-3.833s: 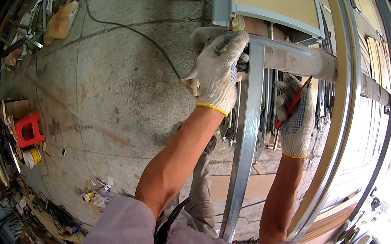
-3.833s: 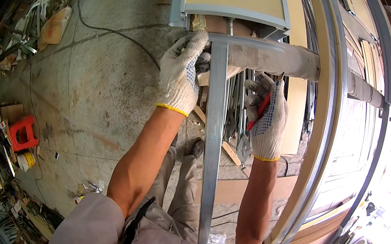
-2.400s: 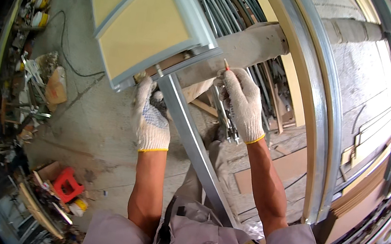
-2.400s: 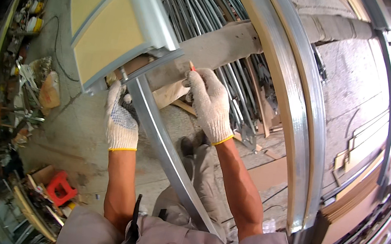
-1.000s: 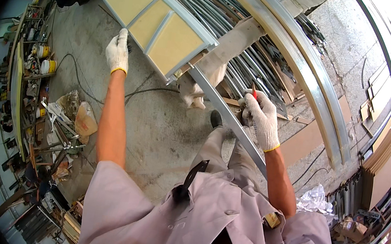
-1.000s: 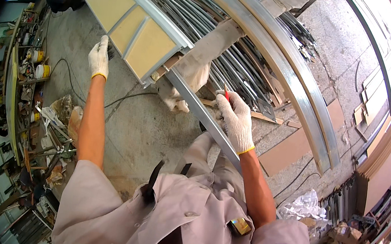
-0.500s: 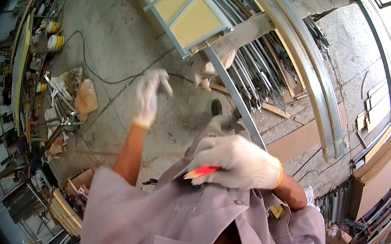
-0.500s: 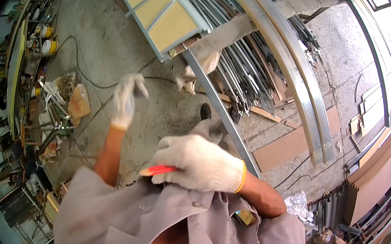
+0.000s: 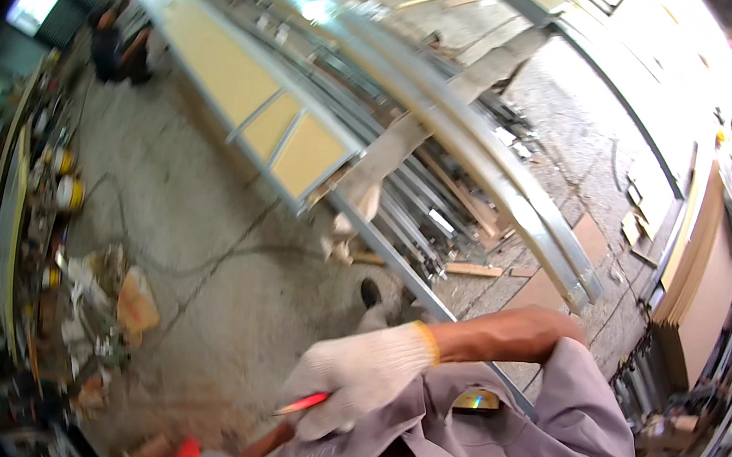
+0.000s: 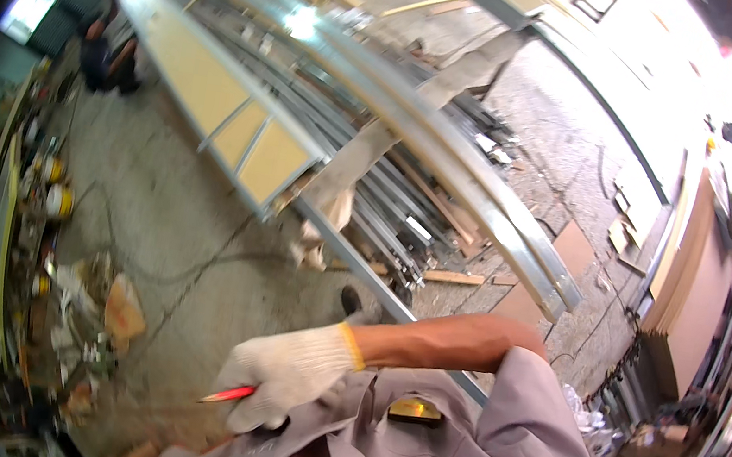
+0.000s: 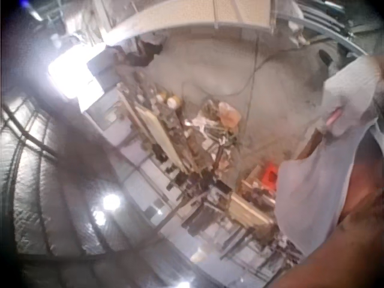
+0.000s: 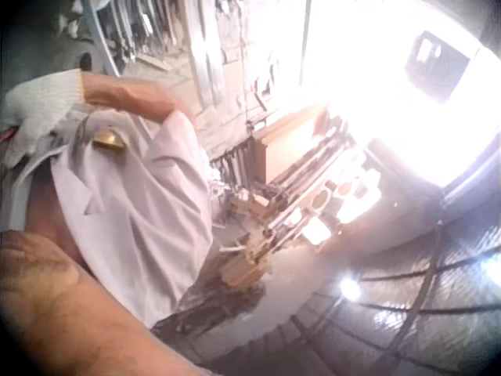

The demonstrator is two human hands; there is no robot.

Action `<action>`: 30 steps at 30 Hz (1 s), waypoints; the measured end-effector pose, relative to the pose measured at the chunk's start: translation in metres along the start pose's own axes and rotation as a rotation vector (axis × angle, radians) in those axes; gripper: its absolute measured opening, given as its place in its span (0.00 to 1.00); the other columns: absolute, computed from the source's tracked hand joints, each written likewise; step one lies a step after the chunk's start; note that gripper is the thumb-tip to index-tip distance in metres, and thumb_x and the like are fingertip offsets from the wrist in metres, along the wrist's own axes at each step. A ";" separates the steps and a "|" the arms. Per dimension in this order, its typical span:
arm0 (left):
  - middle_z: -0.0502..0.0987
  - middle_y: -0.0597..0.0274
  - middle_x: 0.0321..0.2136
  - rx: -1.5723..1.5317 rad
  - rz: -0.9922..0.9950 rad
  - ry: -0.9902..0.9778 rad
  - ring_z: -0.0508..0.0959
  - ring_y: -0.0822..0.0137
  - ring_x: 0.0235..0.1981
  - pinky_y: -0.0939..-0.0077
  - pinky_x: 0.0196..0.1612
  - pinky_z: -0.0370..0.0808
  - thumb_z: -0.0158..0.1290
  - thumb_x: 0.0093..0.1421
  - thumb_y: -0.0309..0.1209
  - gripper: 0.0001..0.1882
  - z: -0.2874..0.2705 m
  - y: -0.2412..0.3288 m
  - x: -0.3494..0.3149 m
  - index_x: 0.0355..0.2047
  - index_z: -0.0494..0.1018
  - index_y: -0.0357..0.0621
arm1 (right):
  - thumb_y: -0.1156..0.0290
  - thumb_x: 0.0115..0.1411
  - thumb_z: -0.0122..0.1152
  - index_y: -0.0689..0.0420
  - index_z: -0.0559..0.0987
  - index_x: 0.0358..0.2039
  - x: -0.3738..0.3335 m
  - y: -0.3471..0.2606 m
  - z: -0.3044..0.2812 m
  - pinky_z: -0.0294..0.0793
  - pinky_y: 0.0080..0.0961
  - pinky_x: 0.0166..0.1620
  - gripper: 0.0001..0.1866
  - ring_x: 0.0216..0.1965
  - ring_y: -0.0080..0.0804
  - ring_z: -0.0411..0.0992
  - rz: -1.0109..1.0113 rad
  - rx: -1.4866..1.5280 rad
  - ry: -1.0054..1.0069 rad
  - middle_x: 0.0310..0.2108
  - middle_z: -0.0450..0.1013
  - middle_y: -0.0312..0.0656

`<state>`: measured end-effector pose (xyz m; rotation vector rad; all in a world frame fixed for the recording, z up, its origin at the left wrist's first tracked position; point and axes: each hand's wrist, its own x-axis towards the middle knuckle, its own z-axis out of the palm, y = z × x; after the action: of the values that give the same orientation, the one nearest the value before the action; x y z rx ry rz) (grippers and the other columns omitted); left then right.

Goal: The person measures a metal frame structure using a tape measure and marks measurements with a red pen. They repeatedly extend and retract the tape measure to verify dimensions on different sections of the frame.

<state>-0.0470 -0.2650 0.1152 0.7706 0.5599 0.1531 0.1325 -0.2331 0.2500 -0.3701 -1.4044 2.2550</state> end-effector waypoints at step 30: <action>0.77 0.61 0.45 0.132 0.071 -0.137 0.79 0.71 0.41 0.74 0.43 0.80 0.62 0.55 0.16 0.34 0.001 0.033 0.058 0.63 0.66 0.35 | 0.62 0.71 0.60 0.57 0.79 0.47 -0.069 0.029 -0.028 0.59 0.07 0.16 0.12 0.15 0.09 0.65 -0.226 0.316 1.297 0.21 0.73 0.28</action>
<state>0.0043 -0.2232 0.1141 0.9229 0.4156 0.1285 0.1975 -0.2578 0.2106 -1.1862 -0.3617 1.4170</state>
